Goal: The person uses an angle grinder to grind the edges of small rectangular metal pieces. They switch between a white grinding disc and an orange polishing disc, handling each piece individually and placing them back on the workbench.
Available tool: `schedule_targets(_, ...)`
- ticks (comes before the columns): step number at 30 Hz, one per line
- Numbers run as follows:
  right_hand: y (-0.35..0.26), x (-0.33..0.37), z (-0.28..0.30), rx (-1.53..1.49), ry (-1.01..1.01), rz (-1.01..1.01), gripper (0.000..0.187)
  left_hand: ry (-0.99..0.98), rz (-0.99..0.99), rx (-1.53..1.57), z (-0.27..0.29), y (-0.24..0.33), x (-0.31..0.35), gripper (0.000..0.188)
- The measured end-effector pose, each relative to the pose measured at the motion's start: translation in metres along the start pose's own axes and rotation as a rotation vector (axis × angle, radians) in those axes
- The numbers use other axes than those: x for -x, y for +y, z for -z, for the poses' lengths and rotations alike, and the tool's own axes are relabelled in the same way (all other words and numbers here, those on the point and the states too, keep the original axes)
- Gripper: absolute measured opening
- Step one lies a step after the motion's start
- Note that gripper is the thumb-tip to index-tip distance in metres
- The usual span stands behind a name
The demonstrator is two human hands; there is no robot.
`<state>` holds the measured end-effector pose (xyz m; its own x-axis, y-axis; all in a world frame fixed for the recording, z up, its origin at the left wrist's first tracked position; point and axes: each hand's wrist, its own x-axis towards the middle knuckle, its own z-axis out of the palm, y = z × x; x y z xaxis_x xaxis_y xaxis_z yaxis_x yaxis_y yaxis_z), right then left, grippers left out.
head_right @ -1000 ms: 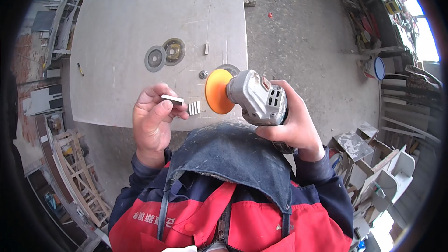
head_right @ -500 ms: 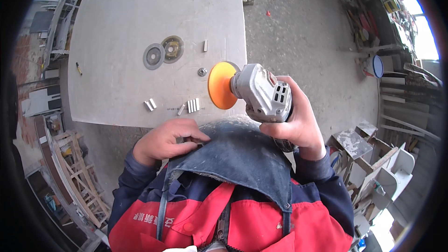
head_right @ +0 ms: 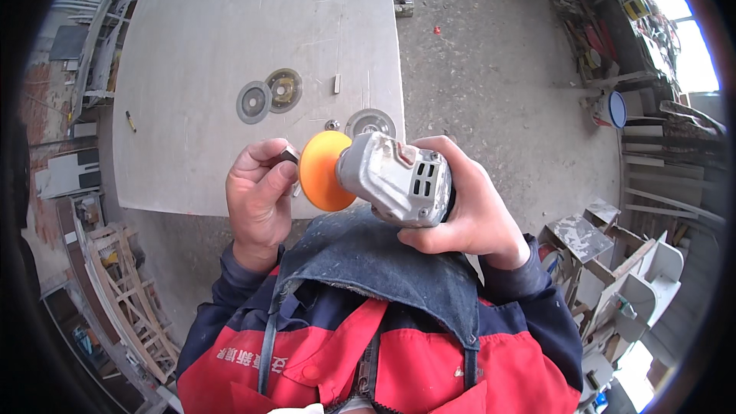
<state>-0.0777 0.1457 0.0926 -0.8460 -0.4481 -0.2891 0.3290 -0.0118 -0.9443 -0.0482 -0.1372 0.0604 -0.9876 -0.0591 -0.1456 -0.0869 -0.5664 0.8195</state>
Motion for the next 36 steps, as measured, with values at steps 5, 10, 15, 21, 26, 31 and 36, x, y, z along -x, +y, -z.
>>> schedule_targets(5, -0.005, -0.005, -0.004, 0.064, -0.024, 0.012, 0.083, 0.012, -0.073, -0.081, -0.007, 0.004, 0.004, 0.023)
schedule_targets(10, -0.007, -0.01, 0.0, 0.086, -0.093, -0.041, 0.092, 0.025, -0.061, -0.114, -0.012, 0.006, 0.006, 0.025)
schedule_targets(15, -0.004, -0.011, -0.003, 0.077, -0.059, -0.007, 0.084, 0.058, -0.114, -0.174, -0.012, 0.004, 0.008, 0.026)
schedule_targets(21, 0.002, -0.012, 0.002, 0.115, -0.071, 0.017, 0.083, 0.028, -0.152, -0.161, -0.004, 0.002, 0.007, 0.022)
schedule_targets(26, 0.006, -0.012, 0.008, 0.139, -0.063, 0.01, 0.083, 0.033, -0.145, -0.199, -0.001, 0.003, 0.005, 0.023)
schedule_targets(31, 0.012, -0.014, 0.011, 0.031, -0.033, -0.072, 0.082, 0.041, -0.163, -0.131, 0.001, 0.006, 0.005, 0.024)
schedule_targets(36, 0.027, -0.01, 0.022, -0.019, 0.092, -0.109, 0.082, 0.257, 0.046, -0.363, 0.081, 0.019, 0.003, 0.024)
